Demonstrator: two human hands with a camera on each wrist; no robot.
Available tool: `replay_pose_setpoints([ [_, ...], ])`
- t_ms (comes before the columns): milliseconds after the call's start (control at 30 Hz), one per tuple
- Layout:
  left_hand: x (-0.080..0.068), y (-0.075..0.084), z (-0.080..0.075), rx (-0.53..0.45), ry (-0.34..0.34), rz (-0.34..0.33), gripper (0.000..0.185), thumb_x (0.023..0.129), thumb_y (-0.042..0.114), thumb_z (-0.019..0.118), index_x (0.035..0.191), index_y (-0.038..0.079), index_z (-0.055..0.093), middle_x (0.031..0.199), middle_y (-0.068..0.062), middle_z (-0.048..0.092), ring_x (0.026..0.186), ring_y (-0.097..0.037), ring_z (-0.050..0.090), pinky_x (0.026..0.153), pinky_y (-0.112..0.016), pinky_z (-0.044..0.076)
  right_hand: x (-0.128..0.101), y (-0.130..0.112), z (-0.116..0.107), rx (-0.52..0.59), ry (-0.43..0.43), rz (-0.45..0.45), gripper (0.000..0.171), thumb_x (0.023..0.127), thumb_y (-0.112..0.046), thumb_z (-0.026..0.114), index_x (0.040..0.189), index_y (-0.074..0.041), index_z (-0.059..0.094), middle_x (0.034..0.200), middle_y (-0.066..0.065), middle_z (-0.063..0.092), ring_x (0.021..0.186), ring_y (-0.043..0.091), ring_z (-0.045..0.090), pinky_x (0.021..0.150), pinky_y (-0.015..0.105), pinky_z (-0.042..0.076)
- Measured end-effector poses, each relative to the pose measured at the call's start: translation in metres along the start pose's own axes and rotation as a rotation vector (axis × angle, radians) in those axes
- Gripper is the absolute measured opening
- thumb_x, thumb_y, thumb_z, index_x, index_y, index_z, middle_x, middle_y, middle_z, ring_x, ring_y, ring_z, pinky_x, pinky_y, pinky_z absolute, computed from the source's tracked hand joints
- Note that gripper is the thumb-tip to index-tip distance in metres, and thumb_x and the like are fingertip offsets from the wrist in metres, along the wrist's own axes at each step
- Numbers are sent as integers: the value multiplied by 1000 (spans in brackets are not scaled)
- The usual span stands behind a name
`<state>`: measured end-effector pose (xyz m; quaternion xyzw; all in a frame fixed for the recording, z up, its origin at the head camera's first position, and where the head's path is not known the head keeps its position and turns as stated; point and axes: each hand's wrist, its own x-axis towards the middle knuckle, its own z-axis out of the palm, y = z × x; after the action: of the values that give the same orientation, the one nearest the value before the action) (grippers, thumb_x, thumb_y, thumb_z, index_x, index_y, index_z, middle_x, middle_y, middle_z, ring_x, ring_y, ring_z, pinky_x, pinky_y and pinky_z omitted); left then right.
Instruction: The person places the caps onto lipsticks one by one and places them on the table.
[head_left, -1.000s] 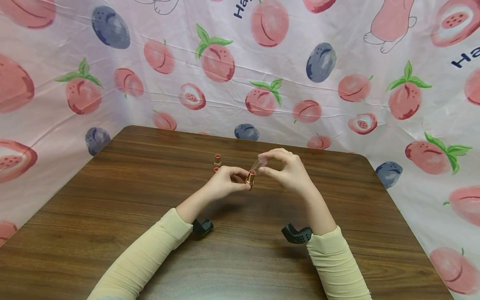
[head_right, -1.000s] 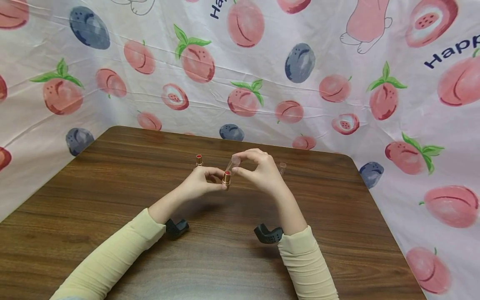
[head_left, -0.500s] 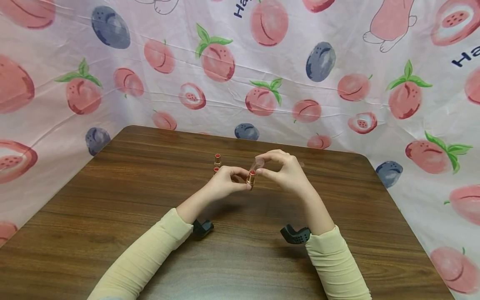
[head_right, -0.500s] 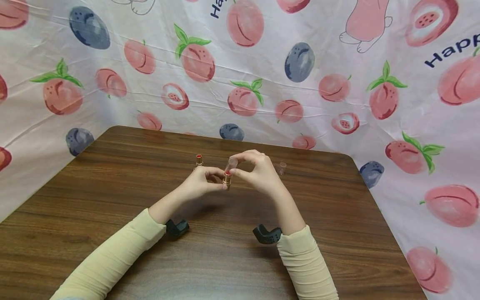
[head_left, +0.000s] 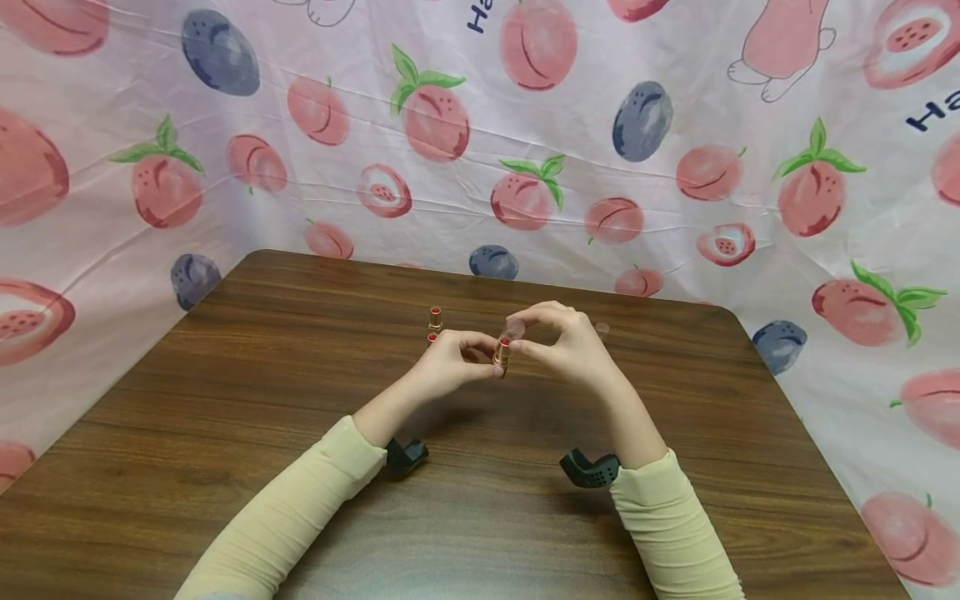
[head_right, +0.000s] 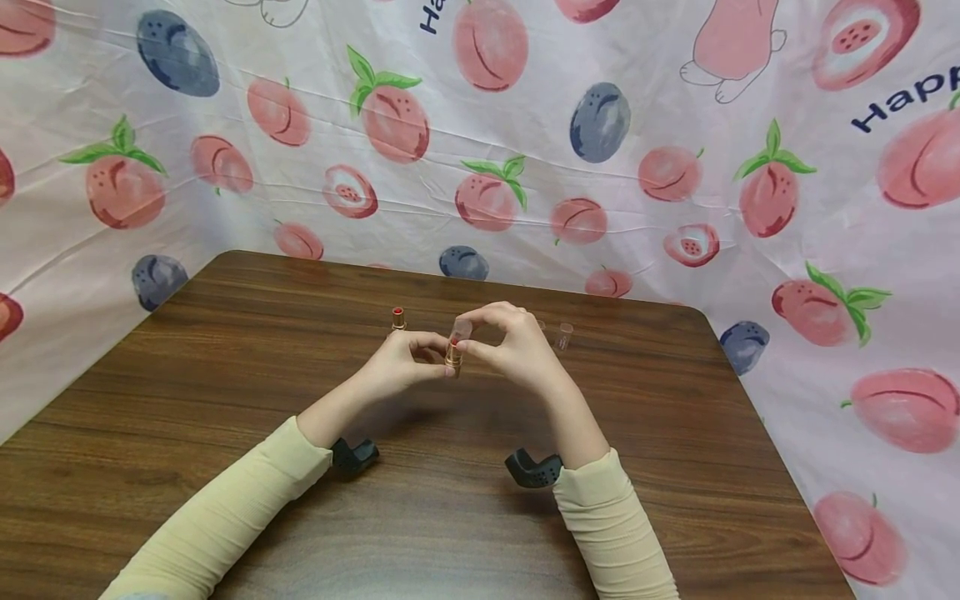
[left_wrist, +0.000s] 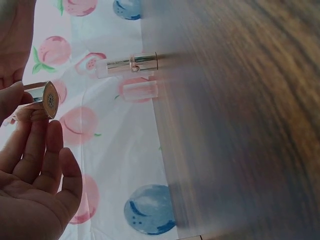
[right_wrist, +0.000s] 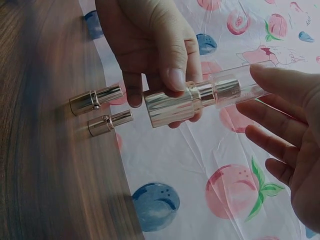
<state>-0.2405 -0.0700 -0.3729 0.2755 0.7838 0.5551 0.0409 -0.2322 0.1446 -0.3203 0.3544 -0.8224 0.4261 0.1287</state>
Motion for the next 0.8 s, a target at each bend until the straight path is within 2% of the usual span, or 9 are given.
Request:
replay_pose_setpoints([
  [233, 1, -1, 0, -12, 15, 17, 27, 82, 12, 77, 108, 3, 71, 93, -5, 69, 91, -22, 62, 78, -37, 49, 0, 0, 2, -15, -11, 14, 25, 80, -11, 79, 104, -8, 73, 97, -1, 67, 100, 14, 57, 85, 36, 44],
  [433, 0, 1, 1, -7, 35, 26, 25, 82, 11, 77, 105, 4, 72, 93, -3, 69, 91, -19, 61, 78, -37, 49, 1, 0, 2, -6, -22, 21, 26, 79, -10, 79, 104, -8, 73, 98, 0, 67, 101, 15, 56, 85, 38, 44],
  [800, -1, 5, 1, -30, 57, -28, 27, 81, 10, 78, 106, 5, 72, 94, -3, 69, 82, -22, 63, 72, -35, 50, 1, 1, 3, -8, -37, 22, 25, 80, -10, 79, 103, -6, 72, 96, 0, 67, 99, 15, 57, 86, 40, 44],
])
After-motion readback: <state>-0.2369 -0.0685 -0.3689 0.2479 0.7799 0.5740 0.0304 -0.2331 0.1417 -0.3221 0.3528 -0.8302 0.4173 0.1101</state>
